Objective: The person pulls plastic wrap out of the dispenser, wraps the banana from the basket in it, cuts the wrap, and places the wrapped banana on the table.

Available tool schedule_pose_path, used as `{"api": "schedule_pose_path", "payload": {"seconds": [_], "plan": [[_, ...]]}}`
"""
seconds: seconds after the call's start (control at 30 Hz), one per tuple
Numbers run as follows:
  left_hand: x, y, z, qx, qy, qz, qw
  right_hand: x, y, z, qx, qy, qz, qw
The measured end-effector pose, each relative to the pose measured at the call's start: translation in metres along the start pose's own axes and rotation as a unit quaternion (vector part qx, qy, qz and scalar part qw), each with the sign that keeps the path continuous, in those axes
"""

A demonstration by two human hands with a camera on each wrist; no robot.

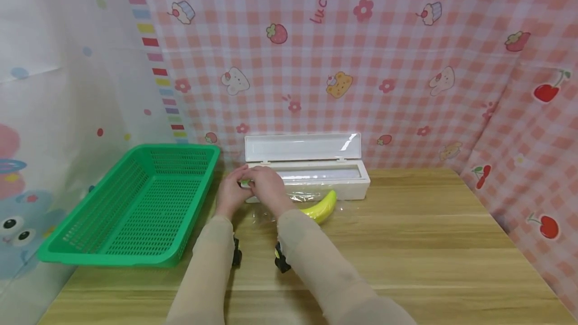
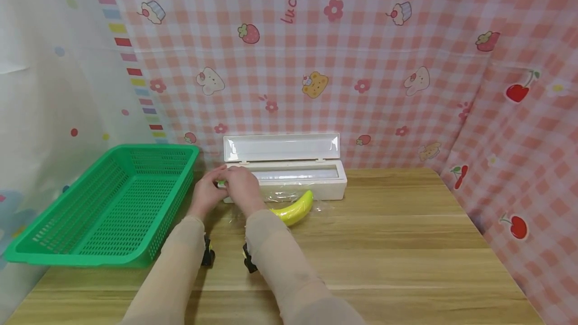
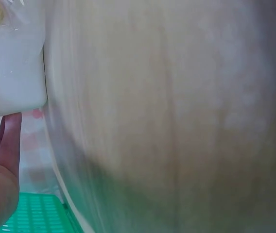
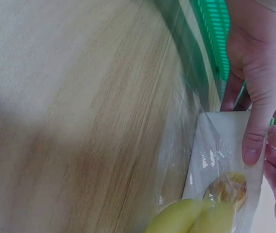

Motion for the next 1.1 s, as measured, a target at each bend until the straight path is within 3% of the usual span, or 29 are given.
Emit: {"api": "schedule_pose_path", "payload": {"seconds": [0.37, 1.1], "plan": [[0.0005, 0.0025, -0.0006, 0.006, -0.004, -0.012, 0.9999, -0.0006, 0.0025, 0.0029, -0.008, -0.003, -0.045, 0.999], [0.0008, 0.0007, -0.0031, -0.003, -0.038, -0.003, 0.9993, -0.0022, -0.0015, 0.0006, -0.035, -0.017, -0.063, 0.997]]}}
Point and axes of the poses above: each hand's wrist, its own z-axis towards the middle knuckle, its own y-axis out of the palm, x = y × z, the point moved 3 cm from there along z, towards the middle knuckle, and after that the axes turned 2 degrees about -z, right-handed, at the moved point
